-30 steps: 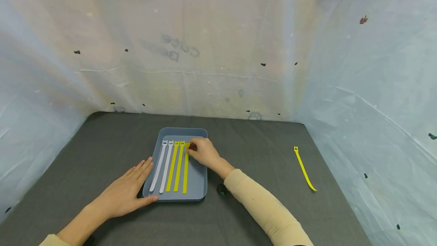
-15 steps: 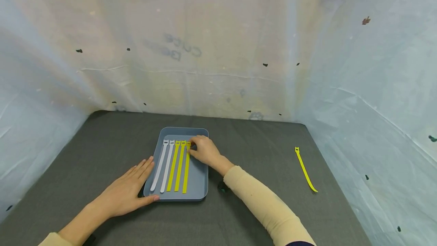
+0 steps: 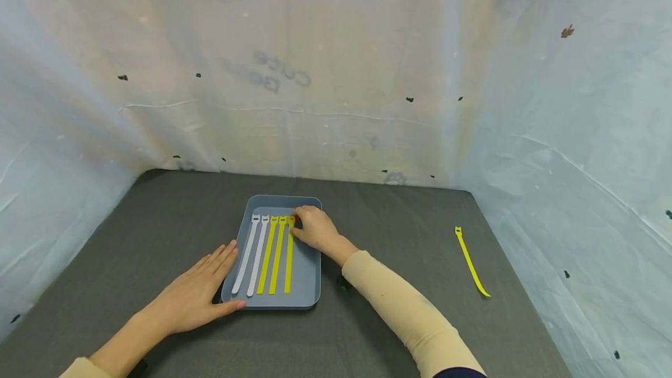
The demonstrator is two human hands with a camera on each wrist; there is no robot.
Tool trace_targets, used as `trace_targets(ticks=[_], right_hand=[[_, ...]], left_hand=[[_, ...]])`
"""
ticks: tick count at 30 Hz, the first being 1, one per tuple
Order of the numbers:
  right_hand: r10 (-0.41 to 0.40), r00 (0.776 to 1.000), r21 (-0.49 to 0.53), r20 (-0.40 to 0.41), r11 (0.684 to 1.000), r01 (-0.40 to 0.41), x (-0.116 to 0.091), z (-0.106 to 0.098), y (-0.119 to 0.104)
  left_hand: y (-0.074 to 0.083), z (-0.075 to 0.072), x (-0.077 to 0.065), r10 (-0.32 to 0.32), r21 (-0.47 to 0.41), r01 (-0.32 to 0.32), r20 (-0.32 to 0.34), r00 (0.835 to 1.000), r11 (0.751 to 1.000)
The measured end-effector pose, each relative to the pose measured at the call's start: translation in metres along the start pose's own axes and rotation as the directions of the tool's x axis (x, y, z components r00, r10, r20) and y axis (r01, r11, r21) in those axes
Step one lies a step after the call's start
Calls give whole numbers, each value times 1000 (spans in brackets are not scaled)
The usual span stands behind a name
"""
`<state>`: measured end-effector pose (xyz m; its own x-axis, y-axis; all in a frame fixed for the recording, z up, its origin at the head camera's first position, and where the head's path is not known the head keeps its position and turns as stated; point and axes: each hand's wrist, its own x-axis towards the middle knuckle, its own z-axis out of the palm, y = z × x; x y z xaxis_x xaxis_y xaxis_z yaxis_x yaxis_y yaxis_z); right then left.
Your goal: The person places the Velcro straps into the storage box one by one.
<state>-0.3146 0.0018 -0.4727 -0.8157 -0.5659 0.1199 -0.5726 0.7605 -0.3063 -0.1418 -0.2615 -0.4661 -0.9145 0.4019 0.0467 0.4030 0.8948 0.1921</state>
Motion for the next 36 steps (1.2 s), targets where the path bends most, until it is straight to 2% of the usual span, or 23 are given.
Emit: trace_targets(ticks=[17,28,36], right_hand=[[41,999,-9,12,999,-41,2,1,0],[11,1000,-62,15,998,-10,3,-1,0],[13,1000,-29,22,999,-13,1,-2,0]], left_hand=[[2,-1,0,-2,-1,2,0,1000,1000],[2,-1,0,-3,-1,3,-6,1000,1000],[2,-2,-1,-8,-4,8,3,1000,1000]])
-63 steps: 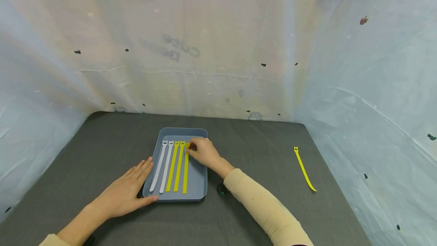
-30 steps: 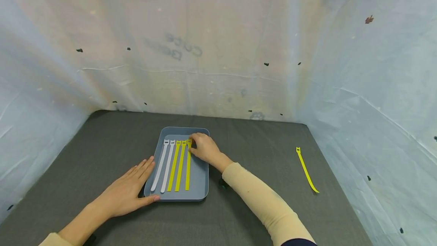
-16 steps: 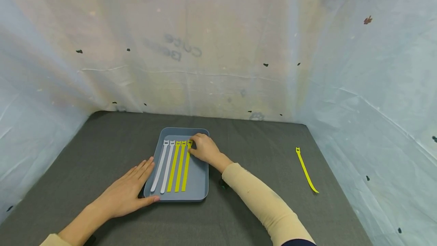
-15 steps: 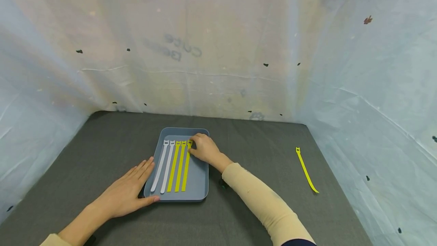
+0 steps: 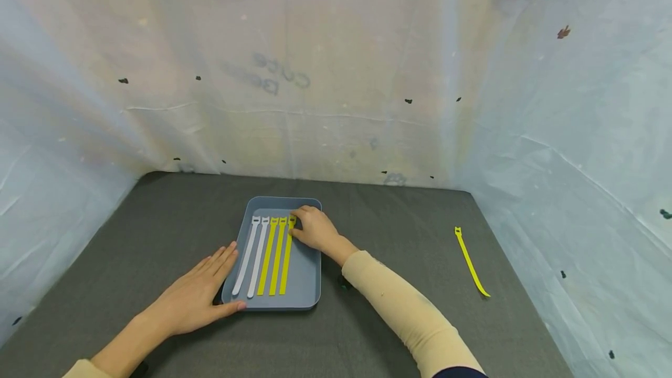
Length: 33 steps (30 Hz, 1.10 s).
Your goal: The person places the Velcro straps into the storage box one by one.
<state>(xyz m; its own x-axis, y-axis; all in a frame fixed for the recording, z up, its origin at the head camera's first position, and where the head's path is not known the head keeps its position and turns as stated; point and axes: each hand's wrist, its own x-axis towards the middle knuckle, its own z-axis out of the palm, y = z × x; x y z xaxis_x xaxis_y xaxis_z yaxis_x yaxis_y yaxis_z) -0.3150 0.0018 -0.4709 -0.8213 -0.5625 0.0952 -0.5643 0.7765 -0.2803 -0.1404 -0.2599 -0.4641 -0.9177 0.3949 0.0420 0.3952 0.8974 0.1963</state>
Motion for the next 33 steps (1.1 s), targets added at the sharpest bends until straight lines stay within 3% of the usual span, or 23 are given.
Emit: trace_targets(ticks=[14,26,33], right_hand=[[20,1000,179,-18,984,-16,-11,-12,-4],[-40,996,356,-84,932,67,-35,-31,-2],[-48,989,452,-142,886,108,-53,-43,5]], left_hand=[[-2,3,0,14,3,-14,-23,1000,1000],[-2,-2,0,16,-24,-16,-12,1000,1000],[-3,-1,1,22,-10,-22,-17,1000,1000]])
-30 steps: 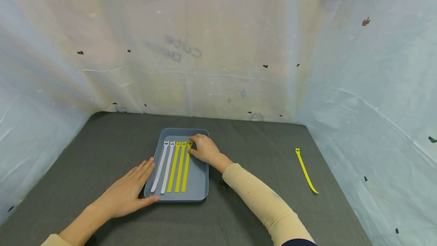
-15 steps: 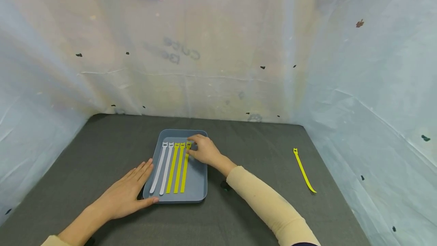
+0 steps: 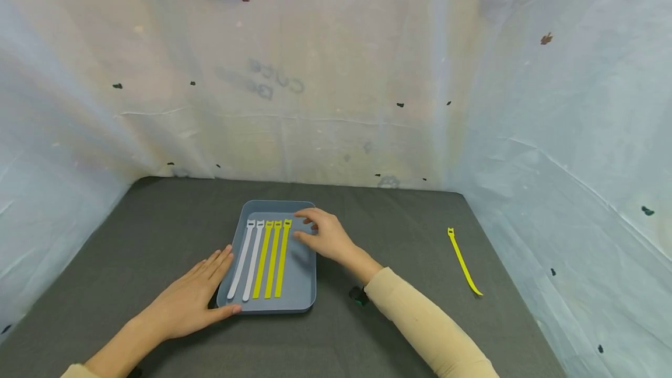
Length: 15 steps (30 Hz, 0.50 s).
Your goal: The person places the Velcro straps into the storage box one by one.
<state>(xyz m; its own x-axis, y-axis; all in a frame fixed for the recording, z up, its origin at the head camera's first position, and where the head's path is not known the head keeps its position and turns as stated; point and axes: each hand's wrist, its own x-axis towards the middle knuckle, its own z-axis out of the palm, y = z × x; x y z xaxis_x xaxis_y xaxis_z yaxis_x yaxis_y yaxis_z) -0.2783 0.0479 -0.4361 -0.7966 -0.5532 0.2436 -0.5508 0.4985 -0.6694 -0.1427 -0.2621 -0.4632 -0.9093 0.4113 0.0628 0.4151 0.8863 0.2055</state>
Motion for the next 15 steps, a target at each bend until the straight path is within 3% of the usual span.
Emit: trace_targets(ticks=[15], right_hand=[[-3,988,51,-152,999,11,-41,-29,22]], left_hand=[[0,1,0,-3,-12,3,6,1000,1000]])
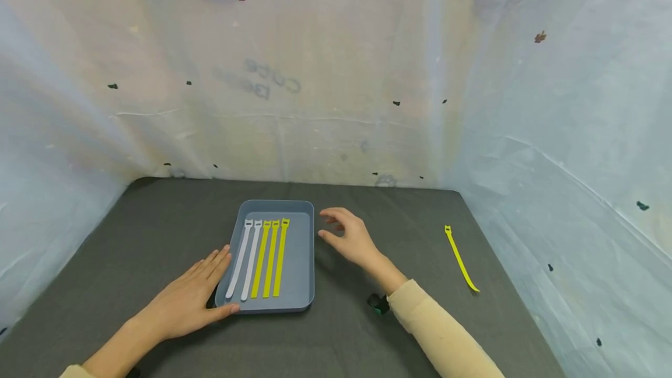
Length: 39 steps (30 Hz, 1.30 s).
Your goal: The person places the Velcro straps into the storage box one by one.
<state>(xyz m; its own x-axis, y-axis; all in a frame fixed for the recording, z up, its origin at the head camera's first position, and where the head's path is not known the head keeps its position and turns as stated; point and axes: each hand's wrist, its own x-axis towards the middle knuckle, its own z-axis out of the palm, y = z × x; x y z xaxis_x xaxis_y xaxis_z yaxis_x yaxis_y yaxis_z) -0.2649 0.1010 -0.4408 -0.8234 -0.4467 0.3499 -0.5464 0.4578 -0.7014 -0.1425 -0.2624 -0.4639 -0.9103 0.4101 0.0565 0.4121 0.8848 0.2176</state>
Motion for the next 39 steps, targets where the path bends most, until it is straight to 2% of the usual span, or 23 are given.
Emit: trace_targets(ticks=[8,17,30,39], right_hand=[[82,994,16,-70,997,-81,-18,-22,13],[161,973,14,-166,987,-161,-40,-56,33],[182,953,-56,-242,978,-201,-69,-101,56],[192,953,-169,-233,957,-234,-91,-137,76]], left_hand=[[-1,0,0,2,6,-2,-4,1000,1000],[-1,0,1,16,9,-16,-8,1000,1000],[-1,-1,2,12,17,-12,4,1000,1000],[1,-4,2,8,14,-9,9,1000,1000]])
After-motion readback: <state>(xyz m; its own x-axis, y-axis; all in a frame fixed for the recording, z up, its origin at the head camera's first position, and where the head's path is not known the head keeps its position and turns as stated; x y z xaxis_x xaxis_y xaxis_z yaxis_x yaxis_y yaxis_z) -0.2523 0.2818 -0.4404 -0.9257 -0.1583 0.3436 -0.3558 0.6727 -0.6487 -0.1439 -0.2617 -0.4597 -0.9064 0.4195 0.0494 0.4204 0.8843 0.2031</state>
